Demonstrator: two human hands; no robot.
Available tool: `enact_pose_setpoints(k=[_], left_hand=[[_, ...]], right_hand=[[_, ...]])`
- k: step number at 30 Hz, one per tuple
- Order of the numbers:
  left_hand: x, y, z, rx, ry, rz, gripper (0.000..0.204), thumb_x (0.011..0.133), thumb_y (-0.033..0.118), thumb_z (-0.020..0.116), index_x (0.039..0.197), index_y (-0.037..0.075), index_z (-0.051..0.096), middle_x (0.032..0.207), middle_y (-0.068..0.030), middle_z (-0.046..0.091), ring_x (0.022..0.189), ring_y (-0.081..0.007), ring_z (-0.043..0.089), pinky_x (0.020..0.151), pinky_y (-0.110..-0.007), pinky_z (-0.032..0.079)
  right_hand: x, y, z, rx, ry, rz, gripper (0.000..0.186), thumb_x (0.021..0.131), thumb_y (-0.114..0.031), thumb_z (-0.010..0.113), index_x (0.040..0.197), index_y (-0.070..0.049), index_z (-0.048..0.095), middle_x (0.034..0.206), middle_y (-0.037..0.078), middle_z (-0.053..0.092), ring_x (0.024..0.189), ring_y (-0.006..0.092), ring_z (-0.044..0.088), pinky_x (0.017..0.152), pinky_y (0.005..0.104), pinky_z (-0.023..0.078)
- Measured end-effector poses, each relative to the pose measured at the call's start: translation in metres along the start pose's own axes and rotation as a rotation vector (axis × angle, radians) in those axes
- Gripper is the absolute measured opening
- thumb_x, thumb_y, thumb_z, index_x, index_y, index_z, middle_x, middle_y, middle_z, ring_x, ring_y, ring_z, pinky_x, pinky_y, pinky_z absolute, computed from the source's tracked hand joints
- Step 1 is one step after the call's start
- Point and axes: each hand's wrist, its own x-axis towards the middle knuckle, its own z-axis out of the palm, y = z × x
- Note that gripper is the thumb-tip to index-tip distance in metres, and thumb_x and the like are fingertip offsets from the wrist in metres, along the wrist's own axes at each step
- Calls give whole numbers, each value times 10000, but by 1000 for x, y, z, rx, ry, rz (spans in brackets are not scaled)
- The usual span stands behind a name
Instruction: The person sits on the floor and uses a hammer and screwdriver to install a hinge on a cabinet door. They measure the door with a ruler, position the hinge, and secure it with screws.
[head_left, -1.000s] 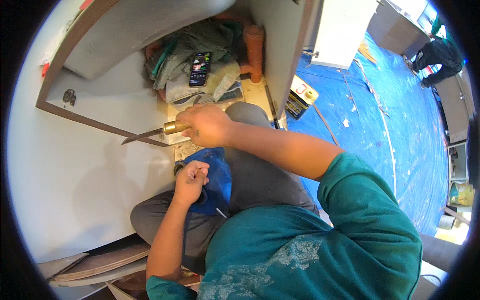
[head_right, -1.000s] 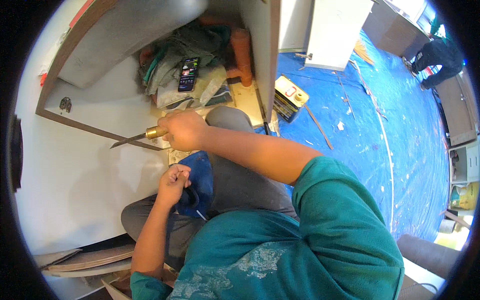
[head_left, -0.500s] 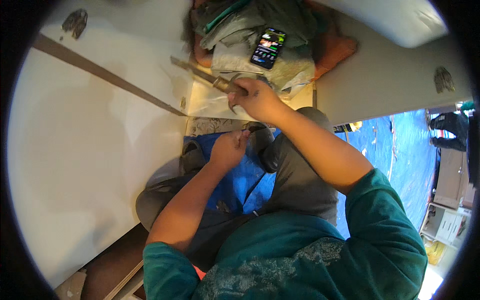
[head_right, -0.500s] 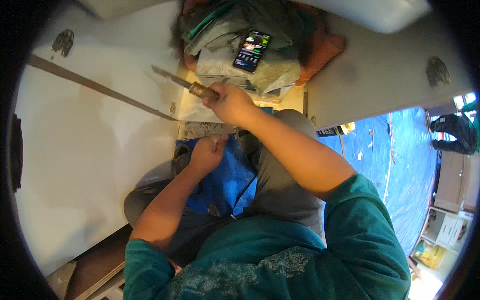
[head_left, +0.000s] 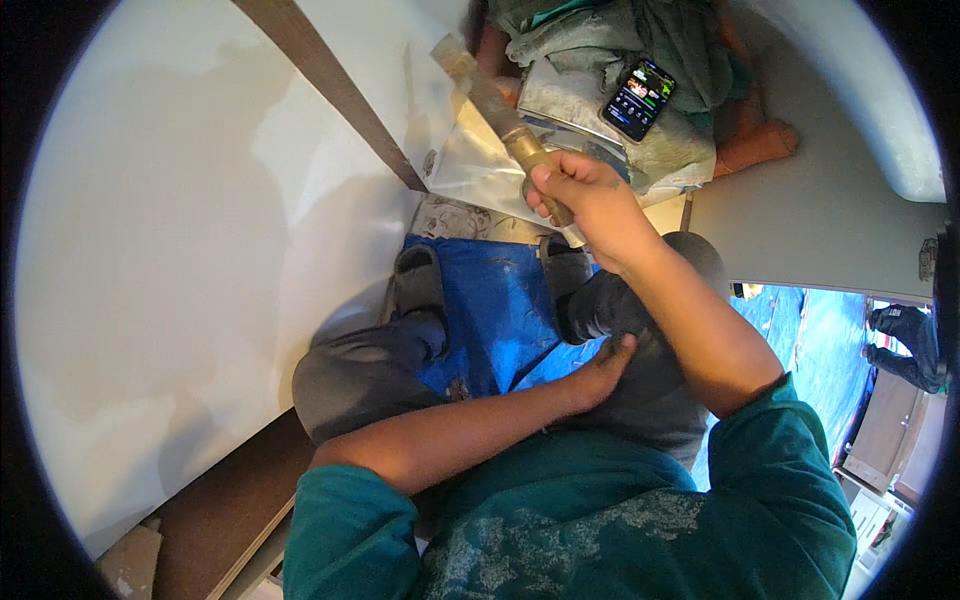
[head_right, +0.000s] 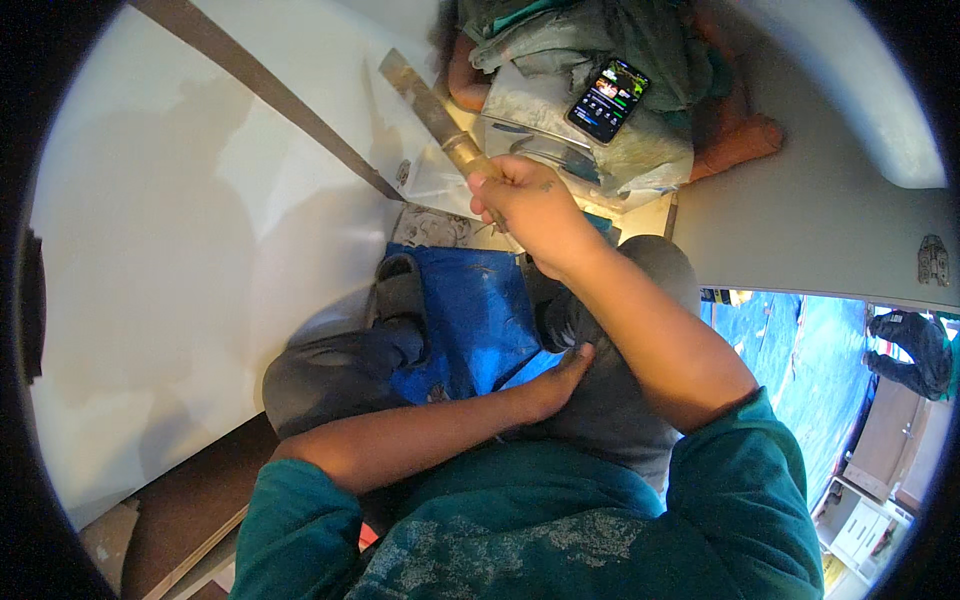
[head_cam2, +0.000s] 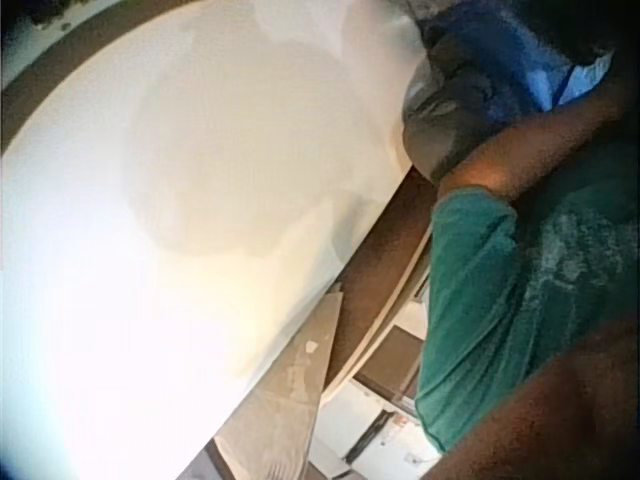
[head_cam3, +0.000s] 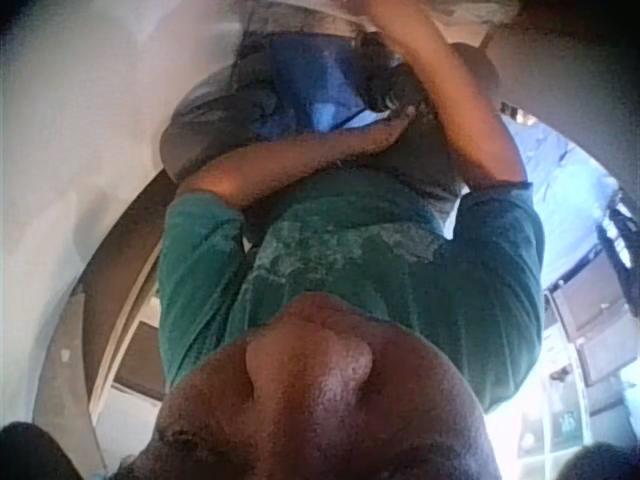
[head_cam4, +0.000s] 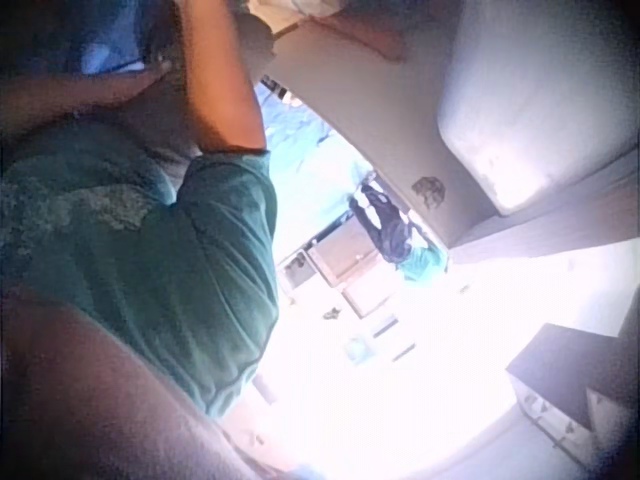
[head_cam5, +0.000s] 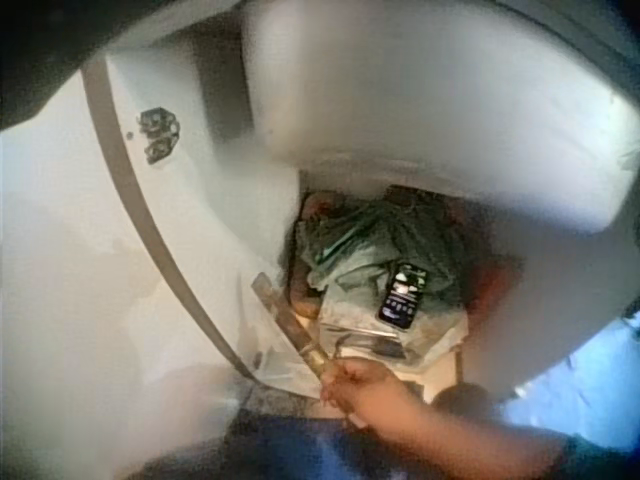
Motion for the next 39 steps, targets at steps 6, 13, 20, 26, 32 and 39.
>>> enact_pose_setpoints(k=[6,13,20,26,32,39], left_hand=[[-51,65,3,554,-137,290,970,949,519,483,1449,-132,-35,1537,-325,21,1460,-363,24,1188,-349,38],[-34,55,-68,426,302,258,407,970,347,515,911,-37,637,928,-210,691,913,-264,673,825,-364,504],[-41,57,-81,773,389,297,504,952,379,546,636,-13,570,553,-177,553,496,-294,559,502,-405,429],[-36,35,-72,832,331,496,468,949,334,537,628,-6,546,629,-250,556,611,-429,574,557,-490,427],[-32,34,-77,872,348,391,272,947,257,519,848,11,584,726,-256,601,697,-445,599,627,-523,447],[-39,35,-75,891,173,300,310,892,108,535,1201,105,518,939,-239,637,894,-413,620,772,-498,486]], right_hand=[[-1,-8,-17,50,95,91,235,933,-251,602,1005,-28,607,779,34,626,662,103,552,605,248,432],[3,-7,-24,89,113,121,251,941,-253,595,1040,-24,571,776,42,621,662,110,561,595,253,450],[2,-9,-19,105,88,101,234,935,-243,605,1030,-30,579,776,41,622,645,107,558,581,242,448],[-1,-8,-21,80,121,112,207,936,-231,601,1012,-40,580,775,43,624,634,108,556,572,241,448],[1,-5,-28,74,130,115,199,934,-232,602,1000,-46,571,762,38,621,639,108,555,583,245,449],[-3,-8,-22,93,155,117,190,911,-218,634,936,-37,583,740,42,616,607,104,538,564,255,421]])
